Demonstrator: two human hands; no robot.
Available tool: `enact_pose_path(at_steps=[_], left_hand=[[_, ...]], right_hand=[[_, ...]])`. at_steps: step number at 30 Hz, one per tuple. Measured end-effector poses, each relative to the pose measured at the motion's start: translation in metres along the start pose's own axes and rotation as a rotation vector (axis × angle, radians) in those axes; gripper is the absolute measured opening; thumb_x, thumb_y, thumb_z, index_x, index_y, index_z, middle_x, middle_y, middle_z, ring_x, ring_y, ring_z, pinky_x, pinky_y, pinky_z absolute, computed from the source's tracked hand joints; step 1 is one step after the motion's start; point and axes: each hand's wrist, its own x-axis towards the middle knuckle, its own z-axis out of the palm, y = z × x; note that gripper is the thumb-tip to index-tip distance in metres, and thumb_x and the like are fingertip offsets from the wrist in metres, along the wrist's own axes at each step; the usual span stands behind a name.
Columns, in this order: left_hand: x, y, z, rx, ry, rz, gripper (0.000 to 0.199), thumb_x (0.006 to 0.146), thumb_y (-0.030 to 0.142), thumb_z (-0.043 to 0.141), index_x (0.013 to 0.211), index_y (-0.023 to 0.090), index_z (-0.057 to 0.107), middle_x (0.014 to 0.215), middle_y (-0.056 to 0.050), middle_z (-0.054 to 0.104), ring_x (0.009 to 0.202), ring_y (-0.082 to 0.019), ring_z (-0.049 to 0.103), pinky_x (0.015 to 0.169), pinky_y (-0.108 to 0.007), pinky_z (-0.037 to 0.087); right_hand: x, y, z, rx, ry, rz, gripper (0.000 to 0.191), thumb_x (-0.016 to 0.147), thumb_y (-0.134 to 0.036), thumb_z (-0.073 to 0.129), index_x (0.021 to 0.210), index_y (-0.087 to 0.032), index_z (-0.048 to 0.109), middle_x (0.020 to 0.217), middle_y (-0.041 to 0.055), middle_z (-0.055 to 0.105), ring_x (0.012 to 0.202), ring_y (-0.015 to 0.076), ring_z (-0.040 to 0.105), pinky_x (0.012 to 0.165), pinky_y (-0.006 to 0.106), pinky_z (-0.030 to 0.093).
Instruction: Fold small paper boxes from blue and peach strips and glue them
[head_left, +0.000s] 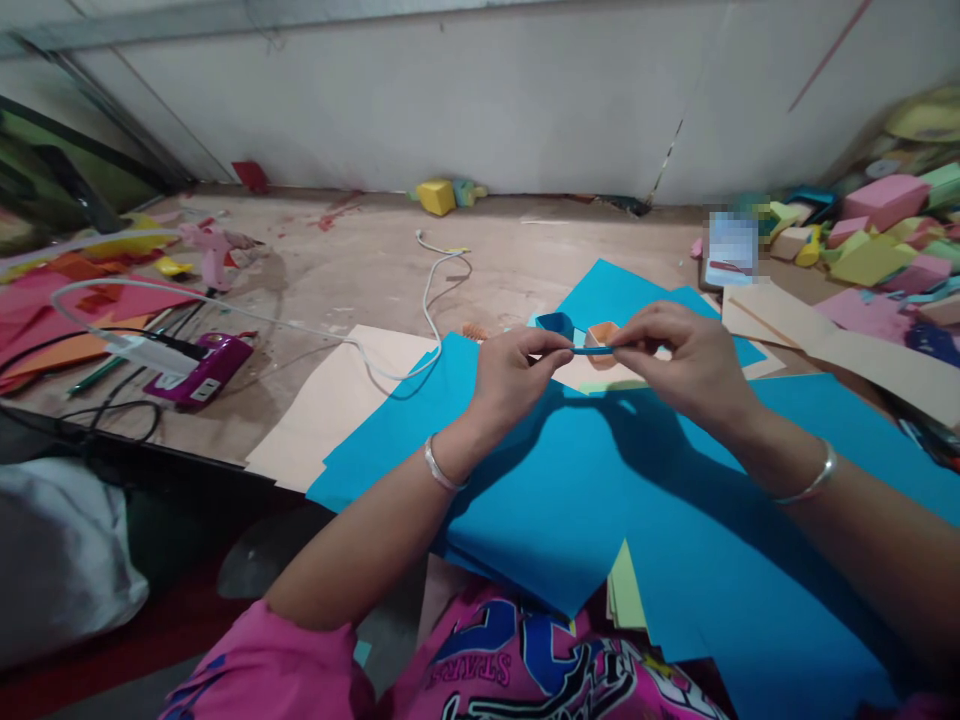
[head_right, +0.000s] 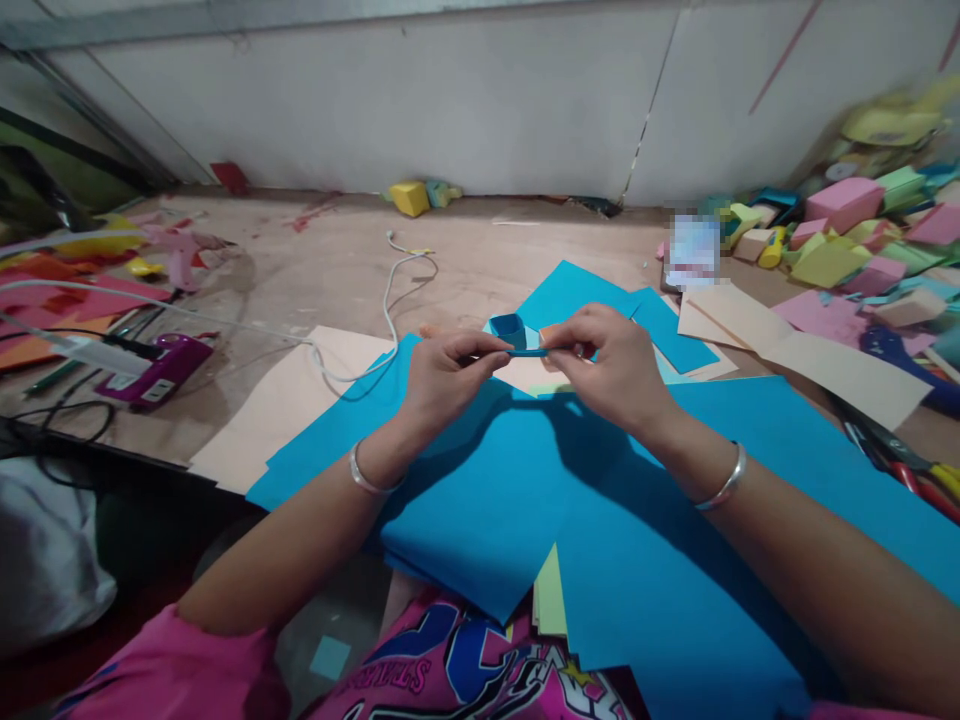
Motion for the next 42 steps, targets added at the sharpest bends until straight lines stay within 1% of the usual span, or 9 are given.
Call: enact_pose_path(at_steps=[3, 7, 13, 17, 23, 27, 32, 37, 42], left_hand=[[-0.003, -0.001, 0.001, 0.134, -0.071, 0.071, 0.004, 0.08, 0.023, 0.074, 0.079, 0.023, 0.078, 0.074, -0.003, 0.072, 0.069, -0.016, 0.06, 0.067, -0.029, 0.042], [-0.006, 0.001, -0.001, 0.217, -0.135, 0.135, 0.004, 0.081, 0.026, 0.074, 0.08, 0.025, 0.078, 0.075, -0.004, 0.072, 0.07, -0.017, 0.059, 0.069, -0.03, 0.041], [-0.001, 0.005, -0.008, 0.062, -0.074, 0.065, 0.006, 0.079, 0.019, 0.072, 0.079, 0.021, 0.078, 0.071, -0.002, 0.072, 0.065, -0.015, 0.062, 0.062, -0.027, 0.043], [0.002, 0.006, -0.008, -0.151, -0.11, -0.051, 0.005, 0.075, 0.018, 0.072, 0.077, 0.016, 0.077, 0.065, -0.002, 0.071, 0.058, -0.012, 0.061, 0.057, -0.025, 0.047], [0.003, 0.008, -0.01, -0.232, -0.132, -0.07, 0.005, 0.071, 0.018, 0.075, 0.075, 0.016, 0.077, 0.06, -0.001, 0.07, 0.055, -0.011, 0.061, 0.055, -0.024, 0.049], [0.005, 0.008, -0.011, -0.324, -0.14, -0.087, 0.011, 0.072, 0.026, 0.078, 0.075, 0.016, 0.075, 0.063, -0.001, 0.07, 0.058, -0.011, 0.062, 0.055, -0.023, 0.049], [0.004, 0.006, -0.007, -0.431, -0.161, -0.107, 0.02, 0.069, 0.031, 0.083, 0.078, 0.016, 0.073, 0.068, 0.0, 0.069, 0.059, -0.009, 0.059, 0.054, -0.021, 0.047], [0.003, 0.003, -0.005, -0.375, -0.147, -0.126, 0.015, 0.073, 0.028, 0.078, 0.078, 0.015, 0.074, 0.065, 0.0, 0.067, 0.06, -0.01, 0.058, 0.055, -0.022, 0.046], [0.004, 0.002, -0.006, -0.37, -0.126, -0.139, 0.015, 0.072, 0.029, 0.078, 0.079, 0.016, 0.073, 0.066, 0.0, 0.068, 0.061, -0.01, 0.06, 0.054, -0.021, 0.046]], right_hand=[[-0.005, -0.003, 0.006, -0.387, -0.071, -0.25, 0.016, 0.089, -0.024, 0.06, 0.091, -0.022, 0.075, 0.092, 0.0099, 0.071, 0.09, 0.0253, 0.063, 0.072, 0.038, 0.045], [-0.011, 0.0, 0.01, -0.584, -0.155, -0.298, 0.028, 0.096, -0.02, 0.048, 0.093, -0.023, 0.076, 0.077, 0.0068, 0.073, 0.07, 0.0219, 0.064, 0.059, 0.034, 0.034], [-0.002, 0.006, -0.004, -0.435, -0.173, -0.245, 0.022, 0.09, -0.024, 0.056, 0.08, -0.025, 0.076, 0.074, 0.0032, 0.077, 0.066, 0.0206, 0.068, 0.054, 0.032, 0.037], [-0.001, -0.003, -0.007, -0.31, -0.152, -0.166, 0.022, 0.086, -0.02, 0.058, 0.072, -0.025, 0.074, 0.06, -0.0021, 0.071, 0.057, 0.016, 0.067, 0.055, 0.028, 0.042], [-0.001, -0.01, -0.009, -0.25, -0.171, -0.153, 0.023, 0.083, -0.018, 0.059, 0.065, -0.024, 0.072, 0.059, -0.0017, 0.071, 0.052, 0.0145, 0.063, 0.05, 0.027, 0.04], [0.0, -0.014, -0.008, -0.102, -0.182, 0.001, 0.019, 0.082, -0.019, 0.063, 0.067, -0.023, 0.073, 0.058, -0.0019, 0.07, 0.045, 0.0117, 0.057, 0.047, 0.026, 0.039], [-0.007, -0.016, 0.007, 0.171, -0.183, 0.253, 0.014, 0.084, -0.025, 0.065, 0.075, -0.02, 0.074, 0.063, 0.0005, 0.071, 0.049, 0.0124, 0.062, 0.051, 0.026, 0.046], [-0.01, -0.013, 0.015, 0.241, -0.231, 0.281, 0.017, 0.087, -0.03, 0.063, 0.086, -0.02, 0.077, 0.069, 0.0019, 0.074, 0.057, 0.0148, 0.067, 0.056, 0.028, 0.051], [-0.011, -0.011, 0.014, 0.137, -0.145, 0.269, 0.016, 0.083, -0.026, 0.066, 0.091, -0.019, 0.077, 0.066, 0.0019, 0.073, 0.061, 0.0173, 0.068, 0.058, 0.029, 0.05]])
